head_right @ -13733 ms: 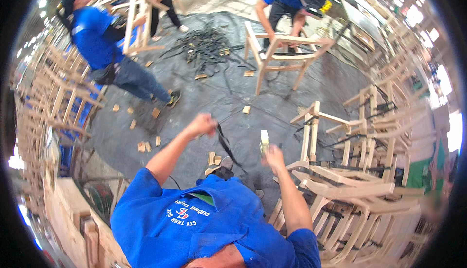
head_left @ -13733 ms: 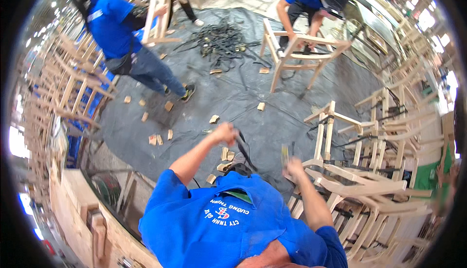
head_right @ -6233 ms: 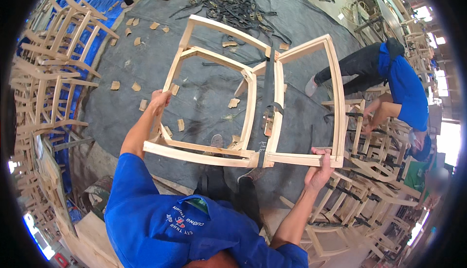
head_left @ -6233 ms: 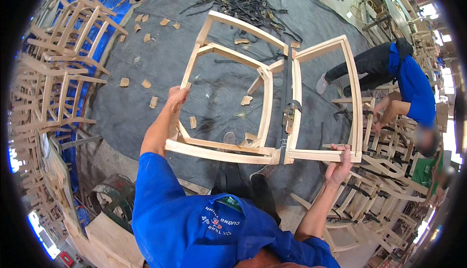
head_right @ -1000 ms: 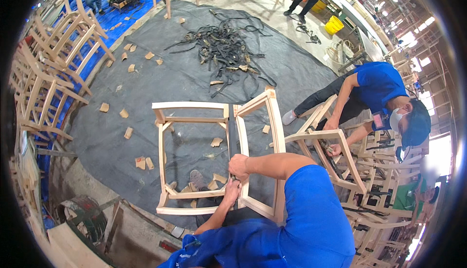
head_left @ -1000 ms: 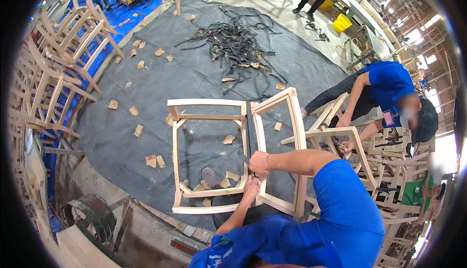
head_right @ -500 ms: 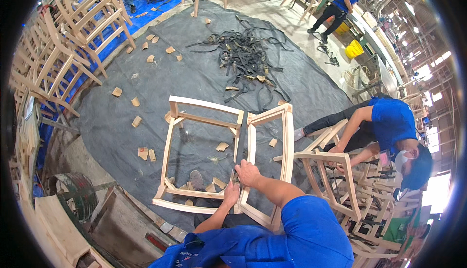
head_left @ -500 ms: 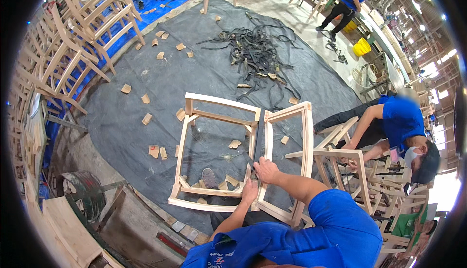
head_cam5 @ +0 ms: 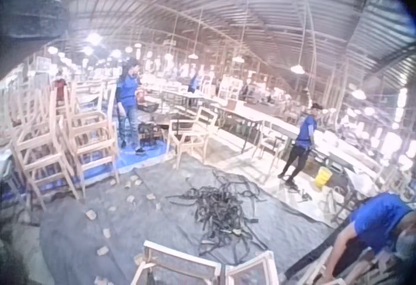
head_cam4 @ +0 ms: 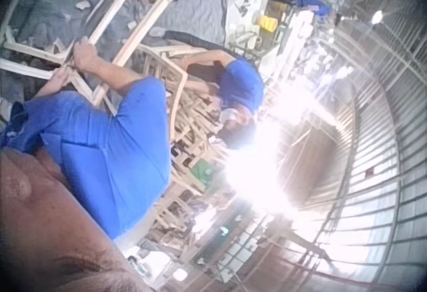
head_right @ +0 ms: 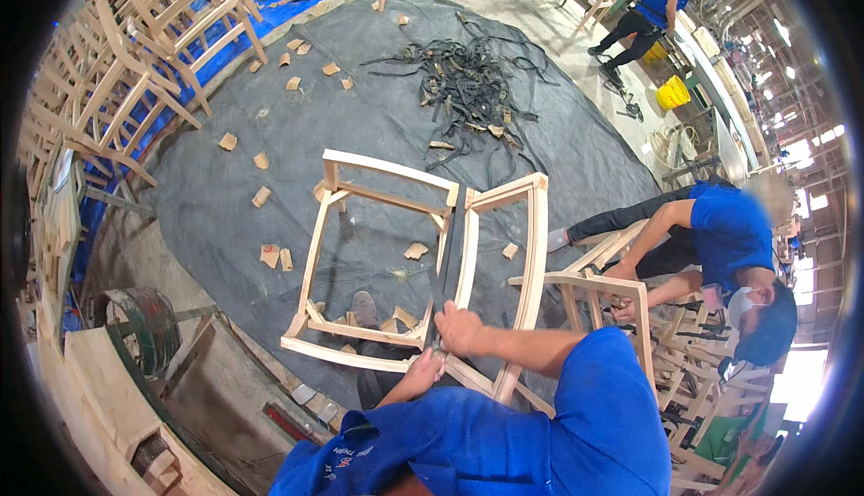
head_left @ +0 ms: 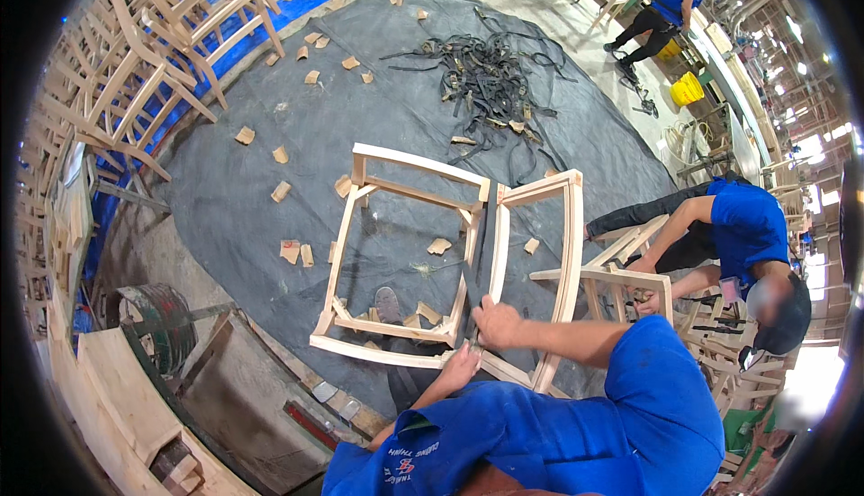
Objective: The person assembles wooden chair frames by hand in a factory setting. They pick up chair frames, wrap black straps around the legs to secure them, and use a metal buckle to tighten the straps. The person handles multiple chair frames sequentially, moving them from a pile to a finished position.
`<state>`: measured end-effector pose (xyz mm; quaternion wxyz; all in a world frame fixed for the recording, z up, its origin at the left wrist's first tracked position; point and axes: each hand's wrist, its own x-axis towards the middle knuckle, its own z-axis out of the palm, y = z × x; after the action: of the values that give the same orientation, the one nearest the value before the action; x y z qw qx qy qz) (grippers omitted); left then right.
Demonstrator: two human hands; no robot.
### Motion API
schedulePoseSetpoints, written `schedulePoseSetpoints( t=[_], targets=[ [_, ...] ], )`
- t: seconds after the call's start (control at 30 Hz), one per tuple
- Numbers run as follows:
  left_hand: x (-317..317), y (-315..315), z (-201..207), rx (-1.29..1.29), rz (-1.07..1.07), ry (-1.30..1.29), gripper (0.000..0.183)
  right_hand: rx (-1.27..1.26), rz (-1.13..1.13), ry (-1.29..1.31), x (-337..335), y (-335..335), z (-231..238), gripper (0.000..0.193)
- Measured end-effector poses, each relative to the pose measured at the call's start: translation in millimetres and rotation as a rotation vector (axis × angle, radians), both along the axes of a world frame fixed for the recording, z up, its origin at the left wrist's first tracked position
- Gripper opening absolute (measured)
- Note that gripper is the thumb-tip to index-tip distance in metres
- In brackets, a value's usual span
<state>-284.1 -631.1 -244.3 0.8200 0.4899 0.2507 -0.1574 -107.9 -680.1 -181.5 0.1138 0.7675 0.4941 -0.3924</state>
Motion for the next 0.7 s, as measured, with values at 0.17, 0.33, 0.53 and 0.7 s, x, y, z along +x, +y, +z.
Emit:
schedulePoseSetpoints(
  t=[0.17, 0.33, 0.53, 0.7],
  targets=[
    [-52, 6, 35, -0.025, 0.088, -0.037, 0.016, 0.249, 0.063, -0.032, -61, -3, 36, 0.038],
    [-70, 7, 27, 0.182, 0.13, -0.226, 0.016, 0.577, -0.345, 0.603, -40, 24, 63, 0.04],
    [-72, 5, 31, -0.014, 0.096, -0.073, 0.016, -0.009, 0.518, 0.258, 5, -3, 28, 0.04],
    [-80, 6, 53, -0.177, -0.039, -0.001, 0.016, 0.331, 0.572, -0.179, 116, 13, 55, 0.011]
  ],
)
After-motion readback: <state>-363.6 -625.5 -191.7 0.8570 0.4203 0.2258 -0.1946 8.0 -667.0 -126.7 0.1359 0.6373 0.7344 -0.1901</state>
